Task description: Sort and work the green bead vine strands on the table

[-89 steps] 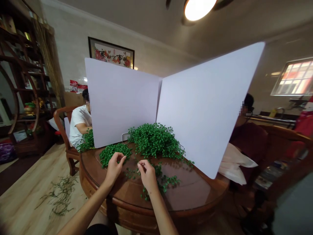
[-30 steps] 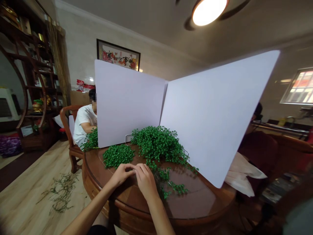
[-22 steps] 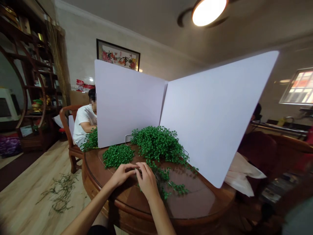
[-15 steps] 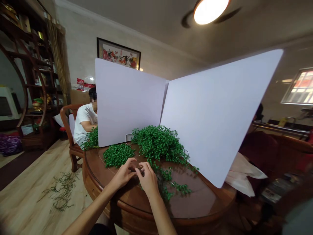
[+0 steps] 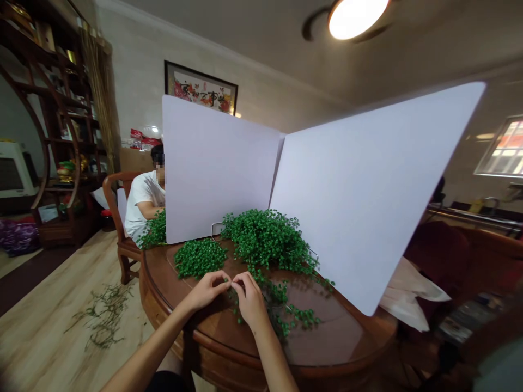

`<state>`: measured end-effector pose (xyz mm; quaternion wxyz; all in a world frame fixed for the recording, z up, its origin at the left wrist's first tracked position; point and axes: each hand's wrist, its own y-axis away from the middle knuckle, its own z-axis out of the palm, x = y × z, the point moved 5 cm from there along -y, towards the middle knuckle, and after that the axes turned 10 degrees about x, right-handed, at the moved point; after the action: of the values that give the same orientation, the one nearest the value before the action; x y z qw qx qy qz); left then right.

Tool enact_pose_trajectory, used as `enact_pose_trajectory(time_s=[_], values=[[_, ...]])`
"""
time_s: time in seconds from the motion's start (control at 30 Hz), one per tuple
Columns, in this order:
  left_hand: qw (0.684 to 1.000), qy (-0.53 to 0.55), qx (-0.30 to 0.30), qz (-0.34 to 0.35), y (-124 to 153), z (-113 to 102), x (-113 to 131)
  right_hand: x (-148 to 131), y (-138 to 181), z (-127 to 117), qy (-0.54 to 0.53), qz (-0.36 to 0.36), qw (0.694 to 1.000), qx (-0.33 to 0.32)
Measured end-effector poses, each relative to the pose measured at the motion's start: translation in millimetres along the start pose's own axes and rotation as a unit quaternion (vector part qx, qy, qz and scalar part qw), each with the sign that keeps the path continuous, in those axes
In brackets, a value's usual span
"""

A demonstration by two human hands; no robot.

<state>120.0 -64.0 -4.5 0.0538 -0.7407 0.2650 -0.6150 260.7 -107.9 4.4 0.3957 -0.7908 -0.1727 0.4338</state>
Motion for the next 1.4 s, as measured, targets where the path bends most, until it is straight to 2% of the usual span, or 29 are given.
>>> enact_pose_trajectory(time_s=[0.17,0.27,0.33,0.4,0.47,0.53,0.7,0.9,1.03,1.1,1.2,1.4], values=[[0.999,-0.04,0.028,0.012,1,-2,0,-4,3,1,0.032,-0.016,0.999,-0.026],[0.996,-0.073,0.029,0.028,3,-1,0,-6,5,2,0.084,-0.026,0.996,-0.009],[0.994,-0.091,0.031,0.043,5,0,4,-4,4,3,0.109,-0.031,0.994,0.01],[0.991,-0.11,0.007,0.074,9,4,11,3,0,0,0.118,-0.025,0.992,0.049],[0.985,-0.129,-0.032,0.112,13,9,17,12,-5,-8,0.116,0.002,0.988,0.105],[0.983,-0.136,-0.037,0.118,15,10,20,20,-10,-13,0.099,0.025,0.986,0.132],[0.994,-0.095,0.036,0.03,6,1,3,18,-20,4,0.03,0.03,0.997,0.068],[0.998,-0.048,0.041,0.021,4,1,-5,21,-45,52,-0.068,0.129,0.989,0.028],[0.998,-0.03,0.047,0.003,5,1,-4,28,-60,75,-0.192,0.171,0.966,-0.04],[0.998,-0.018,0.052,-0.019,5,0,-6,33,-61,72,-0.205,0.174,0.962,-0.051],[0.998,0.012,0.049,-0.043,4,1,-11,38,-54,54,-0.178,0.161,0.969,-0.058],[0.994,0.062,0.058,-0.064,1,0,-17,23,-29,21,-0.124,0.108,0.973,-0.159]])
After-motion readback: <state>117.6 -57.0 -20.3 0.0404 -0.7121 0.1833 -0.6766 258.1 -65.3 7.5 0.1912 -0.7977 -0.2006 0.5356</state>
